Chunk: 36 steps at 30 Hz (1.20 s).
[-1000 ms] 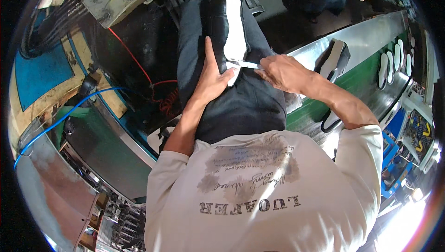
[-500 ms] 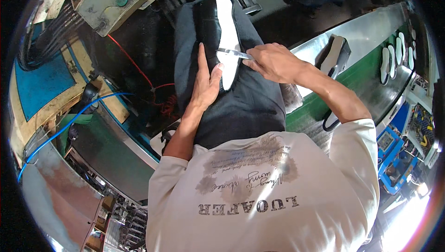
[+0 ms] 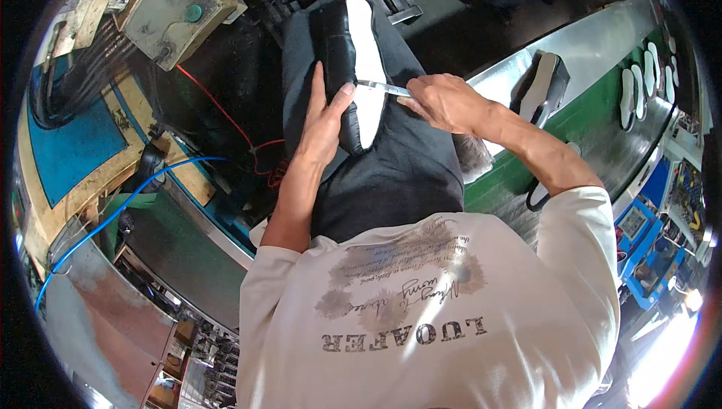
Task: The person is manually lasting shoes by pulling and pressing the upper material onto the last and sole using specialized pliers.
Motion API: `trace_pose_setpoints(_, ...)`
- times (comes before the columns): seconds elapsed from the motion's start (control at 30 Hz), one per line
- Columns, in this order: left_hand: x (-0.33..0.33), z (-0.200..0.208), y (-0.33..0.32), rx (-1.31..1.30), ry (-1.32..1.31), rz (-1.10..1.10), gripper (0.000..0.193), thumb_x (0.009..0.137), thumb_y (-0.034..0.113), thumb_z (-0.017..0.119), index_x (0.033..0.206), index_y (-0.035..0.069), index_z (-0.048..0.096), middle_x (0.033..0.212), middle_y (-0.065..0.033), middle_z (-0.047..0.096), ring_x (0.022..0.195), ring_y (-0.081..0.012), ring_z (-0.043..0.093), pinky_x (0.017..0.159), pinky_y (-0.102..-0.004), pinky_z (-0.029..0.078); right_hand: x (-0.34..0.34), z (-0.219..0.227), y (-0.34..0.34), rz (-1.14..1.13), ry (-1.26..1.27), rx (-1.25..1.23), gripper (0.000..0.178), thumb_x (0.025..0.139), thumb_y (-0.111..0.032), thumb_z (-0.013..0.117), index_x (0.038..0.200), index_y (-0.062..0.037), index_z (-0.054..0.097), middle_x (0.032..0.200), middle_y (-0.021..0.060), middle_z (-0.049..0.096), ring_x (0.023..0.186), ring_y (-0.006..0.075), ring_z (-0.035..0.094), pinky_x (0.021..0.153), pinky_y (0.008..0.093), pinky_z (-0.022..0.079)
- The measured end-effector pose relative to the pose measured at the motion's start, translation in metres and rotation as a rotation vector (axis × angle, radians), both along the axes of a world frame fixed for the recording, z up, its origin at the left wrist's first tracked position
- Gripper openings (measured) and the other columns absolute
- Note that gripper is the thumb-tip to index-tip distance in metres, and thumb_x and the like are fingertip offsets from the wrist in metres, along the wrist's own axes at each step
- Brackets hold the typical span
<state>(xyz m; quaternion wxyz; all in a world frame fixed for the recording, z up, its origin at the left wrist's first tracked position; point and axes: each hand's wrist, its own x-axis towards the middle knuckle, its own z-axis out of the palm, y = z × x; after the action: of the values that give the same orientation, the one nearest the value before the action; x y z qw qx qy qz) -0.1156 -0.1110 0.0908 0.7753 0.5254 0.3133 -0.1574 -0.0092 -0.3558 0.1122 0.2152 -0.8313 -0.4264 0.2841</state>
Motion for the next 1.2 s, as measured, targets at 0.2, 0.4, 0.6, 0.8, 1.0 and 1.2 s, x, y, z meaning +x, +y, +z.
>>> trace_pose_setpoints(0.2, -0.005, 0.013, -0.006, 0.518, -0.104, -0.263, 0.081, 0.111, 0.024, 0.060, 0.171, -0.005, 0.016, 0.170, -0.0235, 0.036, 0.151, -0.0305, 0.043, 0.125, -0.0356, 0.034, 0.011, 0.033, 0.018, -0.173, -0.137, 0.283, 0.041, 0.110, -0.037, 0.060, 0.096, 0.0016, 0.065, 0.075, 0.0248, 0.068, 0.073, 0.0485, 0.070, 0.066, 0.0564, 0.057)
trace_pose_setpoints(0.4, -0.014, -0.015, 0.014, 0.400, -0.209, -0.322, 0.082, 0.109, 0.014, 0.060, 0.174, 0.000, 0.011, 0.172, -0.0202, 0.033, 0.150, -0.0258, 0.041, 0.124, -0.0344, 0.034, 0.008, 0.020, 0.028, -0.061, -0.078, -0.024, 0.039, 0.110, -0.036, 0.061, 0.100, 0.0014, 0.064, 0.071, 0.0252, 0.069, 0.070, 0.0477, 0.071, 0.060, 0.0555, 0.057)
trace_pose_setpoints(0.6, -0.018, -0.012, 0.010, 0.233, -0.191, -0.226, 0.101, 0.101, 0.018, 0.072, 0.174, 0.002, 0.004, 0.167, -0.0294, 0.038, 0.151, -0.0322, 0.044, 0.125, -0.0382, 0.035, -0.010, 0.007, 0.036, -0.062, -0.078, 0.077, 0.039, 0.111, -0.037, 0.060, 0.099, -0.0001, 0.064, 0.070, 0.0255, 0.068, 0.068, 0.0493, 0.070, 0.060, 0.0567, 0.057)
trace_pose_setpoints(0.8, -0.027, -0.015, 0.008, 0.414, -0.248, -0.281, 0.110, 0.096, 0.010, 0.078, 0.174, 0.002, 0.000, 0.164, -0.0310, 0.040, 0.146, -0.0318, 0.049, 0.121, -0.0370, 0.039, 0.008, 0.016, 0.050, -0.183, -0.190, 0.366, 0.038, 0.109, -0.034, 0.063, 0.096, 0.0018, 0.060, 0.069, 0.0269, 0.065, 0.068, 0.0486, 0.069, 0.060, 0.0567, 0.055)
trace_pose_setpoints(1.0, -0.020, -0.008, 0.008, 0.397, -0.234, -0.263, 0.112, 0.094, 0.004, 0.078, 0.173, 0.001, 0.000, 0.165, -0.0279, 0.039, 0.146, -0.0298, 0.048, 0.120, -0.0362, 0.040, 0.022, 0.014, 0.053, -0.248, -0.203, 0.247, 0.040, 0.111, -0.033, 0.060, 0.096, 0.0036, 0.063, 0.069, 0.0274, 0.063, 0.068, 0.0487, 0.067, 0.061, 0.0523, 0.053)
trace_pose_setpoints(1.2, -0.034, -0.007, 0.002, 0.485, -0.303, -0.325, 0.123, 0.086, -0.001, 0.081, 0.173, 0.003, -0.005, 0.165, -0.0261, 0.039, 0.147, -0.0318, 0.047, 0.121, -0.0379, 0.039, 0.026, 0.010, 0.050, -0.247, -0.114, 0.019, 0.035, 0.111, -0.030, 0.062, 0.097, 0.0023, 0.060, 0.073, 0.0278, 0.065, 0.073, 0.0493, 0.069, 0.064, 0.0528, 0.055)
